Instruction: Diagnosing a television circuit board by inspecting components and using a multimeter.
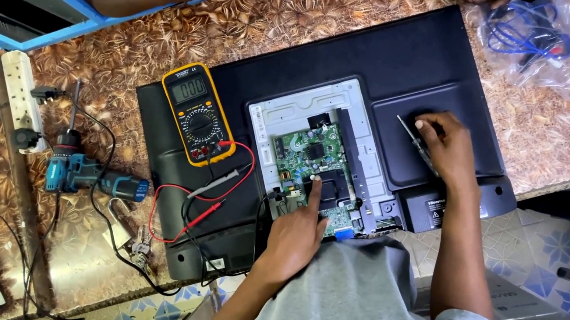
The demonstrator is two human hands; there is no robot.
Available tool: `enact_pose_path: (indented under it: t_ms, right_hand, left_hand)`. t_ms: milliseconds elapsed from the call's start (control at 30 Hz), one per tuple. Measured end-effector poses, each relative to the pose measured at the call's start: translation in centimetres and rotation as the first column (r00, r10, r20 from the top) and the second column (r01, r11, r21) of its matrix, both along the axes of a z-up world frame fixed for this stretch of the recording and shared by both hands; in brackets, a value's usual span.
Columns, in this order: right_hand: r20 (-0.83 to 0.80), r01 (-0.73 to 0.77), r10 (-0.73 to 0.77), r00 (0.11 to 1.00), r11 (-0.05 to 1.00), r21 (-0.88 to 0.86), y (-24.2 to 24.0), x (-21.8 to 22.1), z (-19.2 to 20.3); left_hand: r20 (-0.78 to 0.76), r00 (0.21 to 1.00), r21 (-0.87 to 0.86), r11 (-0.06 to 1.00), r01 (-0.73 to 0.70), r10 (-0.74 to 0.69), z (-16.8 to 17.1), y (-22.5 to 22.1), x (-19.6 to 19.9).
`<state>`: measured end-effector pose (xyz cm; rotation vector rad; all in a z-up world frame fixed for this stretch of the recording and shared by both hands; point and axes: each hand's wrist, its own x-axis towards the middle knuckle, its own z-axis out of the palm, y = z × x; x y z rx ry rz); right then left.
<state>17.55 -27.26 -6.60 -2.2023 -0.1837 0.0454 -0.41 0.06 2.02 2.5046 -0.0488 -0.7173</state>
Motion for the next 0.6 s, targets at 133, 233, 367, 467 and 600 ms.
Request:
enact_pose_path:
  t_ms: [133, 233, 367, 467, 600]
  right_hand:
    - [-0.01, 0.011, -0.011, 1.0, 1.0, -0.009, 0.0, 0.1, 0.2]
    - [-0.012, 0.008, -0.008, 1.0, 1.0, -0.001, 0.0, 0.0, 0.2]
    - [-0.004, 0.012, -0.012, 1.0, 1.0, 0.001, -0.1, 0.3, -0.2]
    - [-0.004, 0.007, -0.007, 1.0, 1.0, 0.009, -0.1, 0.1, 0.0]
    - [0.002, 0.009, -0.009, 1.0, 1.0, 0.02, 0.0, 0.1, 0.1]
  left_hand:
    - [-0.007, 1.0, 0.019, 1.0, 0.023, -0.023, 0.0, -0.1, -0.1]
    - [-0.012, 1.0, 0.02, 1.0, 0.016, -0.015, -0.1, -0.3, -0.1]
    - [0.03, 0.999, 0.051, 0.999, 0.012, -0.013, -0.3, -0.5, 0.3]
    - [0.089, 0.996, 0.126, 0.992, -0.003, -0.009, -1.3, -1.2, 0.2]
    - [0.177, 0.984, 0.218, 0.975, -0.043, 0.004, -1.7, -2.1, 0.3]
